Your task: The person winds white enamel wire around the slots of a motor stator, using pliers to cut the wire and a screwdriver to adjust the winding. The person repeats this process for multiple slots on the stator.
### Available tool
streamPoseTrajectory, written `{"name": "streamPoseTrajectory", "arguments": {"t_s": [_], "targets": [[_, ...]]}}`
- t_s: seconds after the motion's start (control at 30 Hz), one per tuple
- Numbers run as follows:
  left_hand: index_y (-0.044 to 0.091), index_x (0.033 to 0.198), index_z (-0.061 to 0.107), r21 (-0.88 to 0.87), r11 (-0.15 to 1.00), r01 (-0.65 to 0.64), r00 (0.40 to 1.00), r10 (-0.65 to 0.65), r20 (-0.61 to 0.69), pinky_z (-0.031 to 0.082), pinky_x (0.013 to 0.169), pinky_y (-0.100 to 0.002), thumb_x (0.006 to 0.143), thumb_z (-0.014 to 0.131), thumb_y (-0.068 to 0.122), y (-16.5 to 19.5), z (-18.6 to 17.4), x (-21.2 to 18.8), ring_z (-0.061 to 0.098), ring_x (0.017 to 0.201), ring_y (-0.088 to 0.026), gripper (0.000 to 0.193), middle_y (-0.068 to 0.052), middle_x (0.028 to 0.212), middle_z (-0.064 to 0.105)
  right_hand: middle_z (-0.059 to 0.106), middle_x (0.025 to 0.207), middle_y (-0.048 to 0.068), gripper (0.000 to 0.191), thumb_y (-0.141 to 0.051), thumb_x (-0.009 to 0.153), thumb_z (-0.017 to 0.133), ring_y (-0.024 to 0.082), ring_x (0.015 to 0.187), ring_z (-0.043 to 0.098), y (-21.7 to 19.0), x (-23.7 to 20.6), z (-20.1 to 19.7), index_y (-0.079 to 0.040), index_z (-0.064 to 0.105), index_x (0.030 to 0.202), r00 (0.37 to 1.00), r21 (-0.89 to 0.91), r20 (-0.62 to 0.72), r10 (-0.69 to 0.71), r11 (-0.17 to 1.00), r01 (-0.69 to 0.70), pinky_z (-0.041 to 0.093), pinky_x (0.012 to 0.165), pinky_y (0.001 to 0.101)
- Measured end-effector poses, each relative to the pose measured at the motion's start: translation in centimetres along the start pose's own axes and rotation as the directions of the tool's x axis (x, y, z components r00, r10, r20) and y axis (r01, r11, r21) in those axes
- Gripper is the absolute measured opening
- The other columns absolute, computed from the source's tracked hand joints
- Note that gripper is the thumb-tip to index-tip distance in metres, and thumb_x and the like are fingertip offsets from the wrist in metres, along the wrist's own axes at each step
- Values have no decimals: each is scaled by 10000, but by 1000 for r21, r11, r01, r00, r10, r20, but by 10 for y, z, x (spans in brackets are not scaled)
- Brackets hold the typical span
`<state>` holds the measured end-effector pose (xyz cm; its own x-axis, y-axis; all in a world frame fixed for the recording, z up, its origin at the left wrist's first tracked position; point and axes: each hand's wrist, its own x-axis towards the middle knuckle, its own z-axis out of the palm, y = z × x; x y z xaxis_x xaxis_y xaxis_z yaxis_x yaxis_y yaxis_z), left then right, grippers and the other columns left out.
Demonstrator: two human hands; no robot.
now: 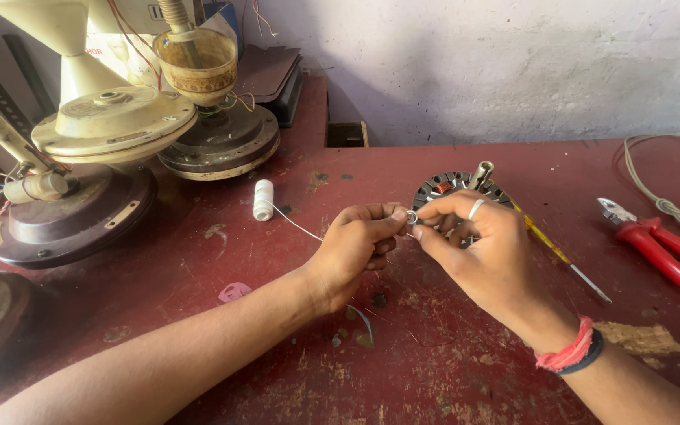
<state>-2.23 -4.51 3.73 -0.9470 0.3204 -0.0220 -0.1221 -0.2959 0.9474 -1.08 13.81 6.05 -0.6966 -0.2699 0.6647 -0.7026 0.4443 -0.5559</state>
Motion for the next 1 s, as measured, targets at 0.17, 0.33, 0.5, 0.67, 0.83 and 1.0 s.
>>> {"name": "streamPoseTrajectory", "arguments": {"t_s": [0.17, 0.33, 0.5, 0.67, 0.83, 1.0], "targets": [[80, 1052, 673, 13, 1000, 6, 1000, -6, 3, 319, 539, -227, 1000, 572, 201, 0, 1, -3, 388, 627, -33, 166, 67, 770, 536, 760, 888, 33, 134, -25, 845, 767, 68, 712, 702, -5, 1, 1, -8, 772, 977, 998, 13, 13, 54, 998, -54, 540, 565, 206], [74, 1012, 675, -6, 1000, -3, 1000, 3, 5, 322, 543, -232, 988, 591, 182, -1, 2, -3, 396, 634, -39, 139, 61, 782, 556, 763, 893, 44, 153, -24, 828, 782, 73, 684, 691, -5, 2, 0, -18, 776, 980, 1000, -42, 3, 19, 999, -19, 530, 555, 212], [81, 984, 679, -23, 1000, 10, 1000, -10, -18, 324, 550, -238, 969, 616, 171, -1, 1, -1, 399, 640, -41, 111, 58, 793, 566, 761, 870, 29, 164, -39, 837, 800, 76, 673, 667, -6, 1, 0, -38, 789, 1001, 999, -95, -3, -32, 995, 32, 512, 566, 223], [74, 966, 677, 0, 1000, -11, 1000, 11, -10, 321, 544, -247, 971, 625, 182, -1, 0, -1, 373, 619, -49, 120, 51, 780, 556, 764, 901, 29, 155, -46, 855, 798, 78, 701, 653, -6, 1, -1, -43, 789, 1010, 997, -100, -8, -83, 992, 81, 503, 580, 228], [50, 996, 696, -15, 999, -37, 999, 37, -22, 326, 534, -243, 950, 656, 155, -2, 0, -1, 376, 606, -44, 122, 40, 784, 590, 754, 902, 28, 103, -55, 887, 764, 77, 747, 663, -3, 0, -1, -33, 775, 987, 998, -67, 1, -56, 996, 56, 515, 604, 230], [21, 1014, 717, 31, 996, -87, 994, 89, -59, 330, 511, -234, 930, 683, 145, -3, 0, 1, 384, 565, -47, 154, 11, 768, 656, 689, 831, -24, 100, -108, 936, 734, 24, 690, 569, 3, -1, -1, -35, 752, 1001, 999, -4, -22, 26, 1000, -26, 448, 565, 204]]}}
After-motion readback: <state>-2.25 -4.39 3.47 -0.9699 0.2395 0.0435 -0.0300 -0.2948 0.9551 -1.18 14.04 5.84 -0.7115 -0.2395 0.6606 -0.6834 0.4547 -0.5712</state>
